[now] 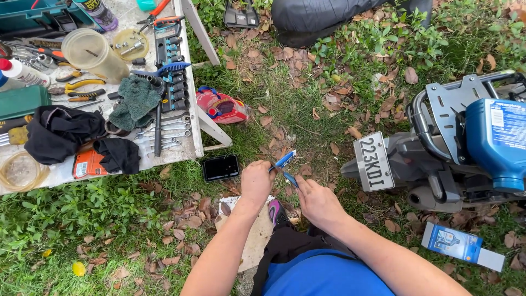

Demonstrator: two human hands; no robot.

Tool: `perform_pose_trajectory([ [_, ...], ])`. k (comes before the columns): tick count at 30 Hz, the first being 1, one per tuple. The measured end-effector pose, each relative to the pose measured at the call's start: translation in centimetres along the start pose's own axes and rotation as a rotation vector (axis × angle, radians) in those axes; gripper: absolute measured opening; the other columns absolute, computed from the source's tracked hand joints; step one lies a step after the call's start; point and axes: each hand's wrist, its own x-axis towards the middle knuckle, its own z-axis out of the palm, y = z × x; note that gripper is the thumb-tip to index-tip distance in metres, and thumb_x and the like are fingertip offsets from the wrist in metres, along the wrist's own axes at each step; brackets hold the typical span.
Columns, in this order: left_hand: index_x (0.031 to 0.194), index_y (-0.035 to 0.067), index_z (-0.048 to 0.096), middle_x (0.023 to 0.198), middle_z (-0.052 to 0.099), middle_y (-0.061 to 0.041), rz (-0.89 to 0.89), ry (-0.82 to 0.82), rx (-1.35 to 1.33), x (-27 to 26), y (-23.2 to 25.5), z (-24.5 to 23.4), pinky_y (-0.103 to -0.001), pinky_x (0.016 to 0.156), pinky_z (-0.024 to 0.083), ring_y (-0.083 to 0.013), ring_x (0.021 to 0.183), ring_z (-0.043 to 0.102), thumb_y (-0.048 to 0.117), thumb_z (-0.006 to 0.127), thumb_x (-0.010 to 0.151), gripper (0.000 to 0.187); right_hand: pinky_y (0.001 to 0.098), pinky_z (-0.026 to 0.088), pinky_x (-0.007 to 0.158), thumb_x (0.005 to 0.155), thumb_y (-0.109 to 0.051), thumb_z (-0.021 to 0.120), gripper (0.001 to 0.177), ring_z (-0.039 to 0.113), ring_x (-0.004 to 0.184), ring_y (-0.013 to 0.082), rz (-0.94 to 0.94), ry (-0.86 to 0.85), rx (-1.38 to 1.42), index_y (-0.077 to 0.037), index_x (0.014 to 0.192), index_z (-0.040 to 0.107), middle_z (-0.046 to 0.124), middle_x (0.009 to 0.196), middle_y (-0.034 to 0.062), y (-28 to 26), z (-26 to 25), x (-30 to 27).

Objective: The person places a black oil drain pan on the ground and pours blue motor oil from a bottle into a scooter's engine. They then move to a nearby table, pick up a tube of grease and a utility knife, and cut the tip of the tube before squeezing grease into the drain pan.

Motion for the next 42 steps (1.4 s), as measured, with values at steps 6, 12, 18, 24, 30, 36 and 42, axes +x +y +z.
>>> perform_pose_trajectory([
  [6, 0.077, 0.018, 0.069, 0.077, 0.068, -0.002, 0.031, 0.036, -0.041, -0.6, 1.4, -1.2, -0.042, 0.072, 0.065, -0.03, 0.082, 0.077, 0.03, 0.076, 0.089, 0.018, 0.0575, 0.069, 0.067, 0.112, -0.032, 0.045, 0.051, 0.081, 0.079, 0.0444, 0.035, 0.007, 0.011, -0.009, 0.153, 0.064, 0.076, 0.099, 0.017, -0.2, -0.2, -0.4],
  [12, 0.078, 0.022, 0.072, 0.075, 0.069, -0.001, 0.022, 0.037, -0.024, -1.3, 1.7, -3.1, -0.041, 0.072, 0.065, -0.029, 0.081, 0.078, 0.032, 0.074, 0.09, 0.016, 0.0537, 0.071, 0.066, 0.114, -0.031, 0.041, 0.052, 0.082, 0.079, 0.0404, 0.037, -0.041, -0.007, -0.009, 0.156, 0.062, 0.076, 0.098, 0.0141, -0.4, 0.0, -0.6],
  [18, 0.074, 0.021, 0.07, 0.072, 0.068, -0.001, 0.037, 0.06, -0.009, -1.8, 2.0, -3.2, -0.039, 0.069, 0.065, -0.0271, 0.078, 0.077, 0.027, 0.074, 0.088, 0.016, 0.056, 0.069, 0.062, 0.111, -0.031, 0.044, 0.051, 0.081, 0.076, 0.043, 0.01, 0.0, -0.015, -0.009, 0.153, 0.064, 0.074, 0.094, 0.0142, -0.7, 0.3, -1.2],
  [24, 0.072, 0.022, 0.07, 0.072, 0.07, 0.001, 0.053, 0.11, -0.028, -1.9, 1.5, -2.3, -0.036, 0.071, 0.065, -0.0255, 0.08, 0.079, 0.025, 0.074, 0.088, 0.017, 0.0559, 0.069, 0.062, 0.11, -0.032, 0.046, 0.051, 0.081, 0.077, 0.0414, -0.005, 0.038, -0.06, -0.012, 0.154, 0.063, 0.074, 0.093, 0.0135, -0.7, 0.7, -1.6],
  [30, 0.072, 0.022, 0.07, 0.071, 0.07, 0.001, 0.069, 0.126, -0.034, -2.2, 1.5, -2.1, -0.035, 0.07, 0.064, -0.0248, 0.078, 0.079, 0.023, 0.074, 0.088, 0.017, 0.0548, 0.069, 0.06, 0.111, -0.034, 0.045, 0.051, 0.08, 0.071, 0.041, 0.008, 0.042, -0.07, -0.014, 0.154, 0.064, 0.072, 0.092, 0.0113, -0.5, 1.4, -1.6],
  [36, 0.072, 0.022, 0.069, 0.07, 0.069, 0.001, 0.073, 0.121, -0.042, -2.3, 1.5, -1.8, -0.035, 0.069, 0.064, -0.0251, 0.079, 0.078, 0.024, 0.073, 0.089, 0.018, 0.0526, 0.069, 0.057, 0.112, -0.034, 0.042, 0.051, 0.08, 0.067, 0.0396, 0.017, 0.029, -0.069, -0.012, 0.152, 0.066, 0.072, 0.09, 0.0089, -0.5, 1.8, -1.3],
  [42, 0.073, 0.02, 0.069, 0.072, 0.07, -0.001, 0.082, 0.134, -0.043, -2.0, 1.7, -1.8, -0.036, 0.071, 0.064, -0.026, 0.08, 0.078, 0.024, 0.072, 0.09, 0.018, 0.0558, 0.068, 0.058, 0.112, -0.036, 0.042, 0.052, 0.08, 0.067, 0.0423, 0.008, 0.019, -0.129, -0.011, 0.151, 0.066, 0.071, 0.092, 0.0105, 0.0, 2.2, -0.6],
])
